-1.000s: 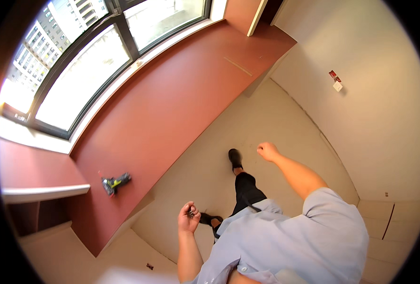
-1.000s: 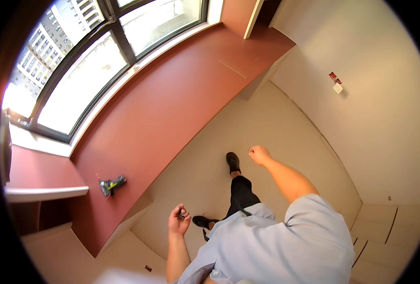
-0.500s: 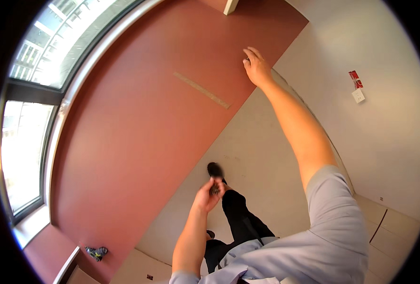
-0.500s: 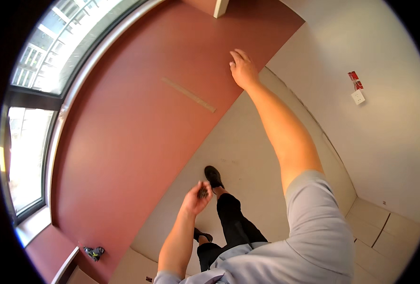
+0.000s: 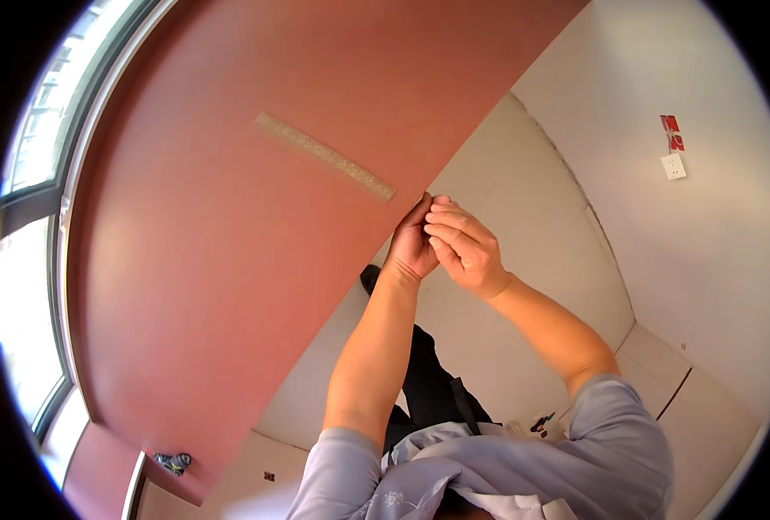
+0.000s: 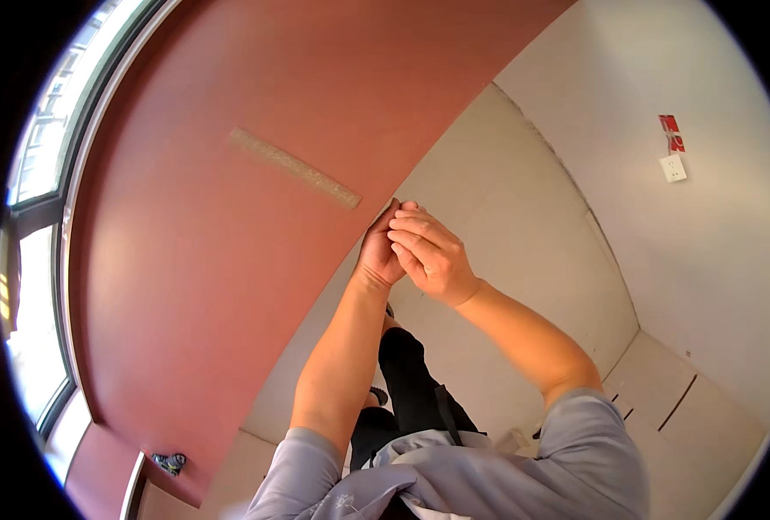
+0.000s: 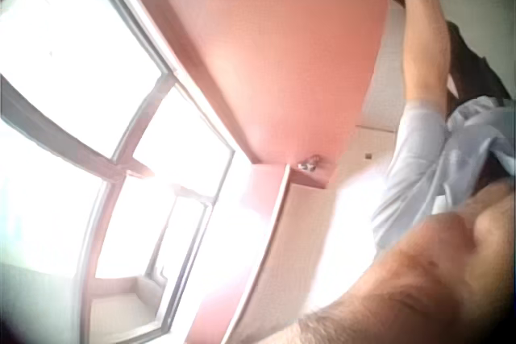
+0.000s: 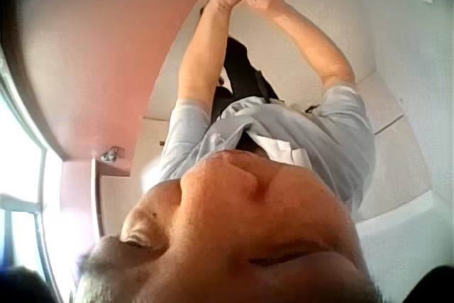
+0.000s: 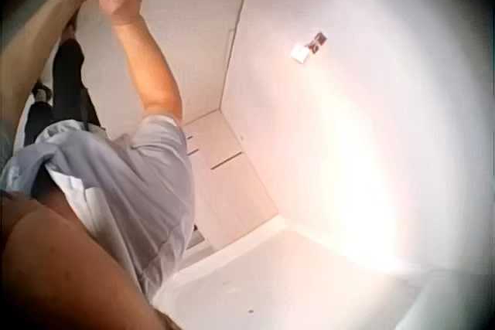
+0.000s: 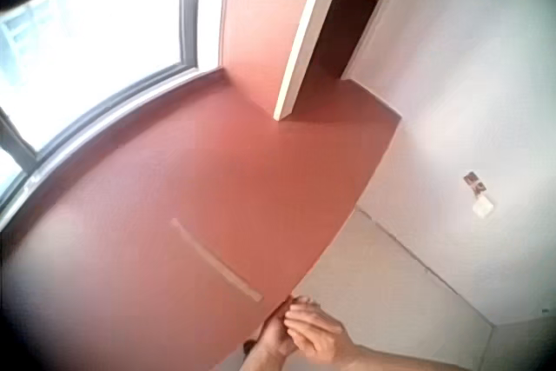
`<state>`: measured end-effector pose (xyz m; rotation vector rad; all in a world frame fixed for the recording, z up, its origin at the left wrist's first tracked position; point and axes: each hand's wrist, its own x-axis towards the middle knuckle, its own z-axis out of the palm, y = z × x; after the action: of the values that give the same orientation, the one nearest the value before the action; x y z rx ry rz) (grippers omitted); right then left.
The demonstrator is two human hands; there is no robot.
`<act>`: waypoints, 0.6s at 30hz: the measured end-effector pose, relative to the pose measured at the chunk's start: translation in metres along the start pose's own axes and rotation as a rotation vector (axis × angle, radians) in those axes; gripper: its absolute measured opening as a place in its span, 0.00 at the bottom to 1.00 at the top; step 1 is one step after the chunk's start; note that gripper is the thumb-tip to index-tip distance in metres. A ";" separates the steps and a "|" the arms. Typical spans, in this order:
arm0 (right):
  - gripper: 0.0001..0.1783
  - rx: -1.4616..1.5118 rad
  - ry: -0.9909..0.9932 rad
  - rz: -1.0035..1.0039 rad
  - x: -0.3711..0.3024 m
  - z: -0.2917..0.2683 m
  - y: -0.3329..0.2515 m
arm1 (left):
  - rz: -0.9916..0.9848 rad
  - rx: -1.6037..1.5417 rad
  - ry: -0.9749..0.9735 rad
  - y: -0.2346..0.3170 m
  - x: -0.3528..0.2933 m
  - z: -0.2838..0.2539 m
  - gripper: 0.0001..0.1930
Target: The person fits a drawer into its cabinet track, then uses an electric screwdriver and a manual screwdriver to secure the drawer slides and hinge components.
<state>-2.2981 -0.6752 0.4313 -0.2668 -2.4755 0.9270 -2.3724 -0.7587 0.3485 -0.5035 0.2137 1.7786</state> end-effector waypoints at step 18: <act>0.05 0.036 -0.453 0.524 0.064 0.079 -0.114 | 0.055 0.154 0.672 -0.056 -0.473 -0.052 0.17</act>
<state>-2.3946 -0.7838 0.4785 -0.7993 -2.8533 1.3649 -2.2167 -1.1788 0.5179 -0.9775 0.8291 1.5740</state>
